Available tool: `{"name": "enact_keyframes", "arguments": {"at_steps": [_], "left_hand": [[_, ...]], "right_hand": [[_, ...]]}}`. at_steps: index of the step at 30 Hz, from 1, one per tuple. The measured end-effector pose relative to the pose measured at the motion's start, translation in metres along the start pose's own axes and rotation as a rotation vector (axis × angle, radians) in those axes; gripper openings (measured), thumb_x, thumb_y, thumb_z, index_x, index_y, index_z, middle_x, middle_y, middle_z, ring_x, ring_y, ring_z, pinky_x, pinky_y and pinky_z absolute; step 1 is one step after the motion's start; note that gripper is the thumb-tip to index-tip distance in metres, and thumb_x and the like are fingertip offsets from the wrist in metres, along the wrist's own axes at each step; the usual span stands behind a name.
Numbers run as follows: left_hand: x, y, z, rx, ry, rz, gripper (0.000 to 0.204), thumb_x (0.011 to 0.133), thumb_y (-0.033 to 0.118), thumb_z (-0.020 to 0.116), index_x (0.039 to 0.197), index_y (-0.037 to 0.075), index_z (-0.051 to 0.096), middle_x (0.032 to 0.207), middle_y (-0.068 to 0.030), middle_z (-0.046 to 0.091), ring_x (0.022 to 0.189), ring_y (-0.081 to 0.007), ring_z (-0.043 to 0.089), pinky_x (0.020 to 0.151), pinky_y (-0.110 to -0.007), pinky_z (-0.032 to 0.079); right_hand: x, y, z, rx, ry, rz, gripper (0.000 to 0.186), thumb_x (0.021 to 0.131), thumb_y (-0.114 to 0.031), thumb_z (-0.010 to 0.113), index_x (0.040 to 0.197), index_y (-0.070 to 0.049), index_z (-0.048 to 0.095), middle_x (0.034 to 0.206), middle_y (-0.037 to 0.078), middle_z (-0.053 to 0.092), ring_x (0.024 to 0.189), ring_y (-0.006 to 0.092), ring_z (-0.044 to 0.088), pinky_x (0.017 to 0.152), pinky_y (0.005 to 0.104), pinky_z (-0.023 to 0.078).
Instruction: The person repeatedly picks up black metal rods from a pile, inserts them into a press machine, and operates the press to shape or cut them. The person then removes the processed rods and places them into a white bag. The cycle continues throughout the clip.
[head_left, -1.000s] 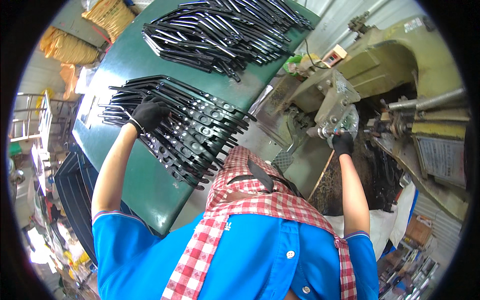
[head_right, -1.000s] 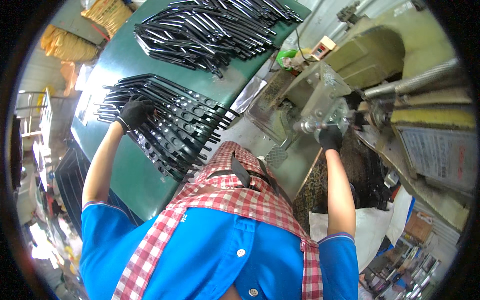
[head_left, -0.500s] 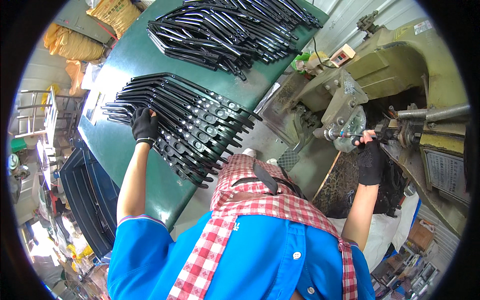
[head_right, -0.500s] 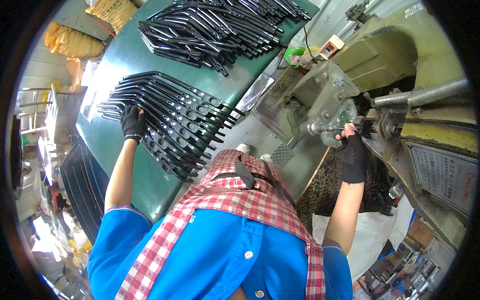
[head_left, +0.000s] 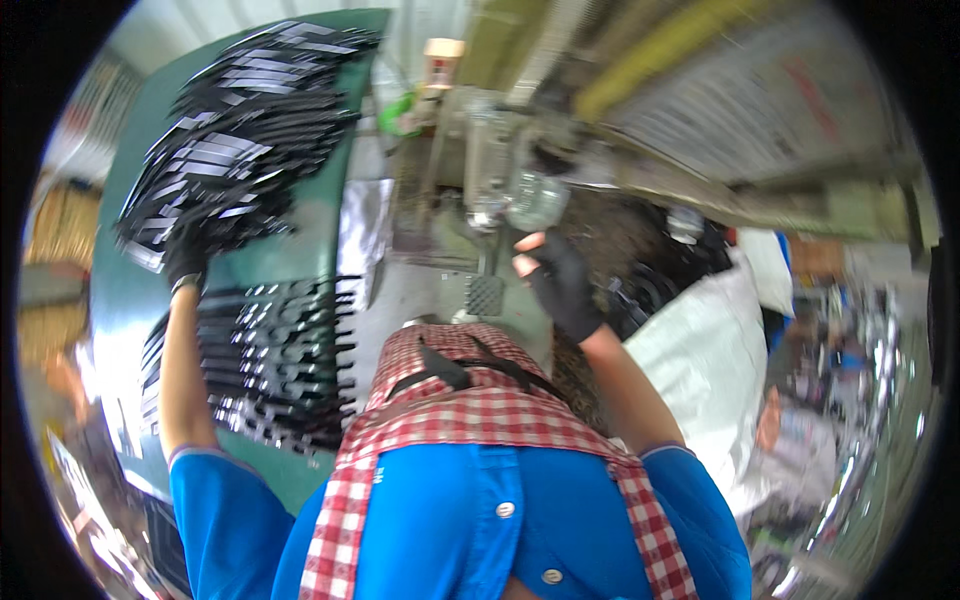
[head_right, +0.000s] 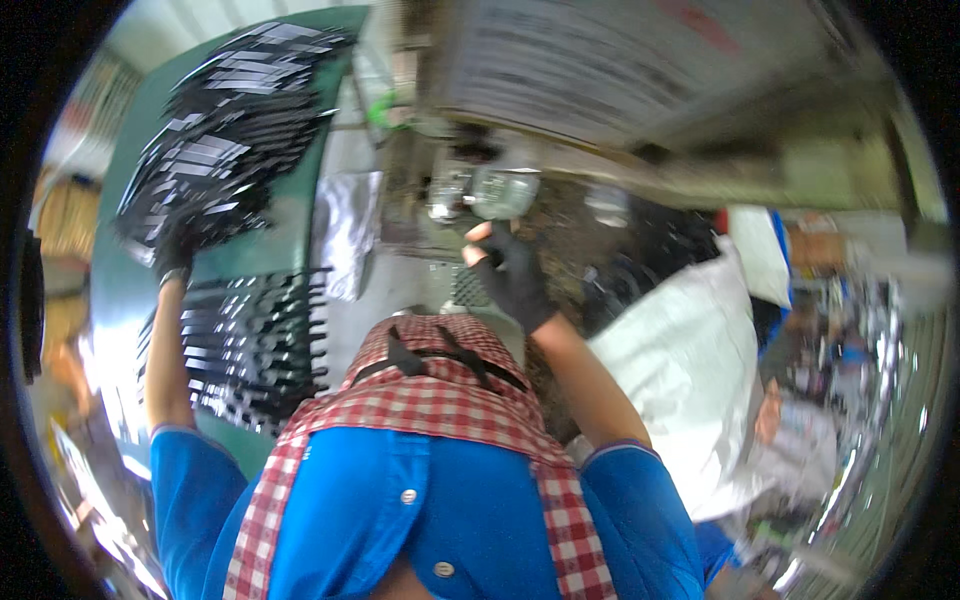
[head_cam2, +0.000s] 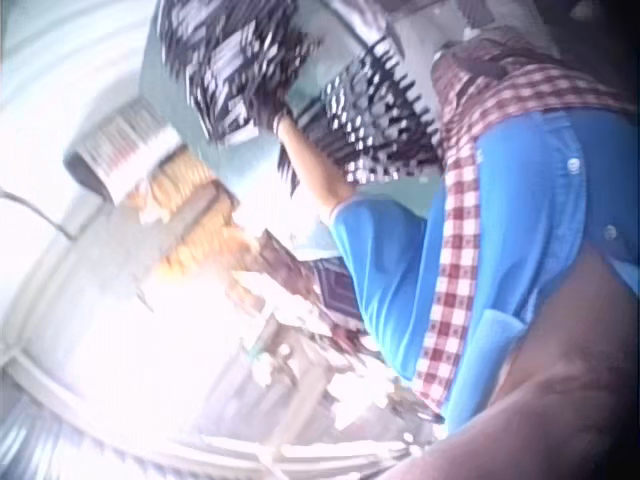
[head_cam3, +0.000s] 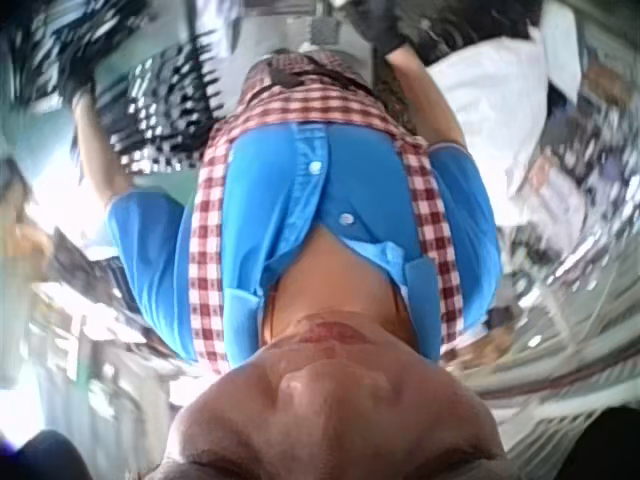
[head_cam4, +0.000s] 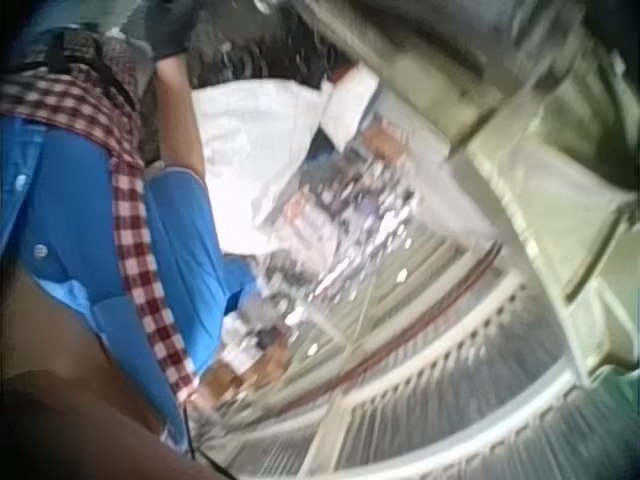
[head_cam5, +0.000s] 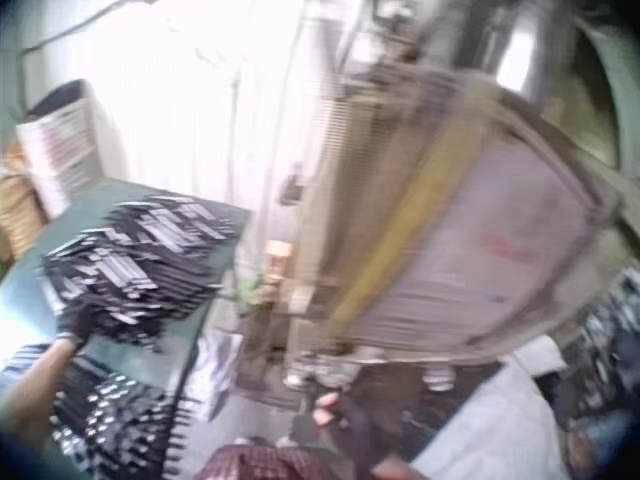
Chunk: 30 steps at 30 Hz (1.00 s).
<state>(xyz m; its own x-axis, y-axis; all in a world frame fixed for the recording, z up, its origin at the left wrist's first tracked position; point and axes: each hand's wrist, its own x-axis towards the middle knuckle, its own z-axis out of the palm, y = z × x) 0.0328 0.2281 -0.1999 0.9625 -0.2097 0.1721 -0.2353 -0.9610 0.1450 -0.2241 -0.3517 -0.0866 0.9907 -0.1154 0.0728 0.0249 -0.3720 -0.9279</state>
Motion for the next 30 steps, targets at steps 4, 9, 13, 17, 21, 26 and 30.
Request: {"name": "enact_keyframes", "arguments": {"at_steps": [4, 9, 13, 17, 21, 26, 30], "left_hand": [[0.0, 0.018, 0.001, -0.092, 0.014, -0.088, 0.033, 0.084, 0.013, 0.064, 0.117, 0.013, 0.063, 0.114, -0.0115, 0.062, 0.106, -0.0314, 0.06, 0.087, -0.039, 0.048], [-0.003, 0.117, -0.042, -0.315, 0.025, 0.295, 0.025, 0.086, 0.01, 0.061, 0.111, 0.01, 0.064, 0.101, -0.0109, 0.064, 0.092, -0.029, 0.064, 0.076, -0.035, 0.05], [-0.014, 0.207, -0.08, -0.282, -0.084, 0.517, 0.029, 0.084, 0.01, 0.062, 0.114, 0.012, 0.061, 0.094, -0.0105, 0.066, 0.082, -0.0282, 0.065, 0.067, -0.036, 0.051], [-0.029, 0.244, -0.084, -0.433, -0.015, 0.655, 0.027, 0.079, 0.009, 0.067, 0.104, 0.008, 0.058, 0.084, -0.0083, 0.063, 0.068, -0.0301, 0.062, 0.055, -0.036, 0.047], [-0.027, 0.274, -0.109, -0.319, 0.044, 0.741, 0.027, 0.073, 0.005, 0.069, 0.099, 0.008, 0.062, 0.077, -0.0101, 0.062, 0.065, -0.0311, 0.061, 0.054, -0.04, 0.046], [-0.024, 0.335, -0.13, -0.382, -0.077, 0.842, 0.03, 0.079, 0.016, 0.068, 0.108, 0.008, 0.063, 0.073, -0.012, 0.059, 0.062, -0.0322, 0.059, 0.052, -0.042, 0.043], [-0.027, 0.38, -0.142, -0.558, -0.247, 0.825, 0.03, 0.089, 0.027, 0.061, 0.112, 0.007, 0.062, 0.073, -0.0155, 0.063, 0.061, -0.0352, 0.061, 0.055, -0.044, 0.046]], "right_hand": [[-0.042, 0.04, -0.046, -0.166, 0.014, 0.279, 0.017, 0.084, -0.007, 0.066, 0.1, -0.002, 0.059, 0.08, 0.003, 0.062, 0.077, 0.0102, 0.059, 0.068, 0.0267, 0.048], [-0.078, 0.143, -0.176, -0.995, 0.269, 0.618, 0.031, 0.082, -0.034, 0.063, 0.102, -0.009, 0.066, 0.097, 0.015, 0.068, 0.087, 0.0324, 0.065, 0.076, 0.0436, 0.051], [-0.084, 0.132, -0.201, -1.177, 0.175, 0.813, 0.044, 0.077, -0.044, 0.06, 0.107, -0.013, 0.066, 0.107, 0.018, 0.066, 0.099, 0.0365, 0.063, 0.086, 0.0474, 0.05], [-0.069, 0.131, -0.21, -1.267, 0.106, 0.896, 0.037, 0.077, -0.036, 0.062, 0.104, -0.01, 0.066, 0.1, 0.017, 0.067, 0.097, 0.0372, 0.063, 0.084, 0.0454, 0.051], [-0.076, 0.145, -0.231, -0.79, 0.663, 0.315, 0.02, 0.077, -0.02, 0.062, 0.091, -0.005, 0.06, 0.097, 0.012, 0.065, 0.093, 0.0309, 0.063, 0.083, 0.042, 0.049], [-0.029, 0.075, -0.175, 0.904, 0.966, 0.057, 0.018, 0.081, -0.026, 0.059, 0.084, -0.009, 0.055, 0.076, 0.002, 0.05, 0.07, 0.0206, 0.052, 0.072, 0.0414, 0.046], [-0.009, 0.001, -0.123, 1.352, 0.5, -0.073, 0.014, 0.083, -0.023, 0.058, 0.077, -0.014, 0.05, 0.071, -0.003, 0.043, 0.065, 0.0138, 0.042, 0.063, 0.0311, 0.039]]}}
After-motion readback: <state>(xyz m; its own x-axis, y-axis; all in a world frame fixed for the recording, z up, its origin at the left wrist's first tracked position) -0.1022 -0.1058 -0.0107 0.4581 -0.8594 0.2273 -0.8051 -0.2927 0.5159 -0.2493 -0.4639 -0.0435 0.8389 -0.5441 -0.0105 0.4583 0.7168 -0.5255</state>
